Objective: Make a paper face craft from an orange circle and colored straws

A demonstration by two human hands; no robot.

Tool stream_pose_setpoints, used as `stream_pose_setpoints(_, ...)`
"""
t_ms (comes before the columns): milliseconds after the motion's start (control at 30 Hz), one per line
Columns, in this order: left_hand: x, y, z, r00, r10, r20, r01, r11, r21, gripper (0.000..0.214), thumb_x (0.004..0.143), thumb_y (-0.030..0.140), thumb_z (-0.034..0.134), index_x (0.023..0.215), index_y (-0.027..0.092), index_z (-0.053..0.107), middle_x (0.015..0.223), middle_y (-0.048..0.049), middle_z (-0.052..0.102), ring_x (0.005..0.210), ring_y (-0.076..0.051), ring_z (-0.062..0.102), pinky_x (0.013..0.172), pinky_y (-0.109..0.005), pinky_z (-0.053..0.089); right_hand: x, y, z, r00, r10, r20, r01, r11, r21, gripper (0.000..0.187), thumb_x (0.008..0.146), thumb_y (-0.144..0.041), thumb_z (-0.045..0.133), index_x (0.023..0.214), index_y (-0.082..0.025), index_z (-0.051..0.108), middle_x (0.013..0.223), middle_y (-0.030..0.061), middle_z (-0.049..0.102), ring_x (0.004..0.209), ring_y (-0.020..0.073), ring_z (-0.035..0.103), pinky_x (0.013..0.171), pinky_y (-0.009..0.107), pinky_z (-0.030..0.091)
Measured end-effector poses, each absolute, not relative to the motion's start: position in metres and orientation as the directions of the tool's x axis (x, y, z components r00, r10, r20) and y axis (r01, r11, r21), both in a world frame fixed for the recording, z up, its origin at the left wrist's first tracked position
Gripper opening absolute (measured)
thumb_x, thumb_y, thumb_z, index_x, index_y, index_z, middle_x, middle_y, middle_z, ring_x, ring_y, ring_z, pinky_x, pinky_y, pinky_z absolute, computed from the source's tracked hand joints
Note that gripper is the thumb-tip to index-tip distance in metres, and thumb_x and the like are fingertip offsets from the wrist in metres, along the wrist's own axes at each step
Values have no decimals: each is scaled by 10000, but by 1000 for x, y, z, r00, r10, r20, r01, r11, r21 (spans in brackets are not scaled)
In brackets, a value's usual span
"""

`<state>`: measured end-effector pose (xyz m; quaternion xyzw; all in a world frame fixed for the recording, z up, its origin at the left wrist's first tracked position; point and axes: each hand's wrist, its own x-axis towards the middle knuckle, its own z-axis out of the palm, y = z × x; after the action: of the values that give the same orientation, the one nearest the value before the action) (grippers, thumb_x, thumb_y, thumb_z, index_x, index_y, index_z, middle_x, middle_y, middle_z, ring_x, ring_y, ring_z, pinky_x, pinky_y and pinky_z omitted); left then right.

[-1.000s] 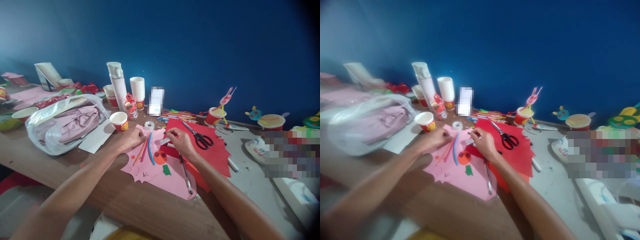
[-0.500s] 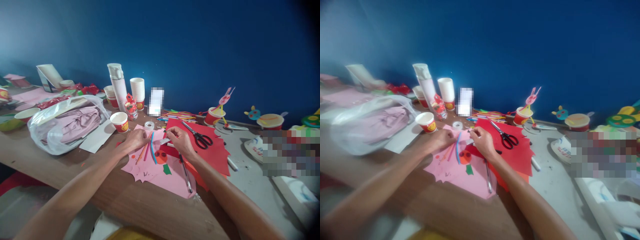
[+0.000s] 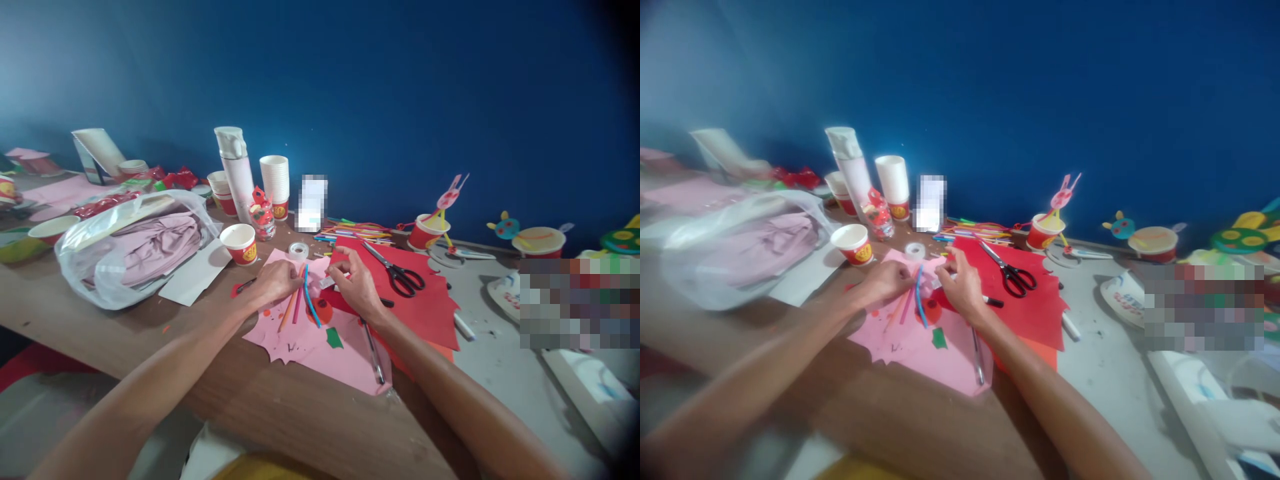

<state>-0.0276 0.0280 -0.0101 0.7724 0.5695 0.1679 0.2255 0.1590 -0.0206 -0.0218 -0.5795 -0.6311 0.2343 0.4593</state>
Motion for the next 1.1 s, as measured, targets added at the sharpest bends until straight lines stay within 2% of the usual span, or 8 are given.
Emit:
stream_pose_setpoints(300,-27,28,-12,360,931,-65,815,-279,508,265,699,354,561,482,201,558,473,-45,548,477,-187,502,492,-284,269,155,-23,-24,59,932,358,601,253,-758,412,796,-231,510,1206,-209,475,786,-14,692,715,177,625,702,301,429)
stream_pose_setpoints(467,-26,26,-1,345,936,-62,818,-268,508,240,716,336,547,533,186,590,577,-61,618,554,-197,550,523,-284,317,153,-24,-23,77,928,365,590,252,-767,414,789,-240,520,1201,-217,488,779,-18,694,727,181,632,723,310,429)
stream_pose_setpoints(567,-23,16,14,320,946,47,816,-301,494,222,758,343,525,653,178,629,724,-71,658,664,-201,581,589,-288,351,151,-25,-20,132,921,368,545,243,-803,423,797,-276,523,1215,-232,473,768,-22,690,762,190,629,755,335,431)
stream_pose_setpoints(667,-20,1,24,315,914,255,835,-395,384,236,803,374,514,720,177,615,769,-58,660,713,-191,591,613,-278,351,150,-26,-12,193,921,339,419,235,-877,460,812,-349,522,1245,-227,423,755,-14,674,781,195,624,751,351,449)
stream_pose_setpoints(733,-18,-8,25,334,885,326,843,-435,317,246,831,374,493,730,174,595,756,-49,658,672,-172,584,589,-269,338,150,-28,-5,209,927,312,322,236,-917,499,812,-386,529,1259,-218,385,747,-6,657,763,196,621,721,352,464)
stream_pose_setpoints(900,-17,-16,21,386,837,387,831,-498,249,188,826,307,518,717,166,578,653,-42,634,605,-160,562,559,-272,322,148,-33,11,200,943,266,220,221,-950,574,782,-441,578,1252,-200,355,729,-6,616,720,193,602,694,349,477)
stream_pose_setpoints(1033,-14,-19,21,430,813,394,804,-543,244,83,786,201,543,720,162,575,691,-42,638,608,-153,554,546,-268,324,147,-34,16,202,953,225,200,185,-962,613,748,-447,610,1236,-180,351,728,-16,605,722,181,589,670,320,472)
stream_pose_setpoints(1100,-13,-22,21,437,790,431,780,-571,256,92,803,204,531,736,163,579,689,-37,632,615,-147,554,547,-262,336,146,-33,15,208,955,211,194,171,-966,610,735,-420,624,1224,-176,353,714,-25,599,703,172,582,648,305,461)
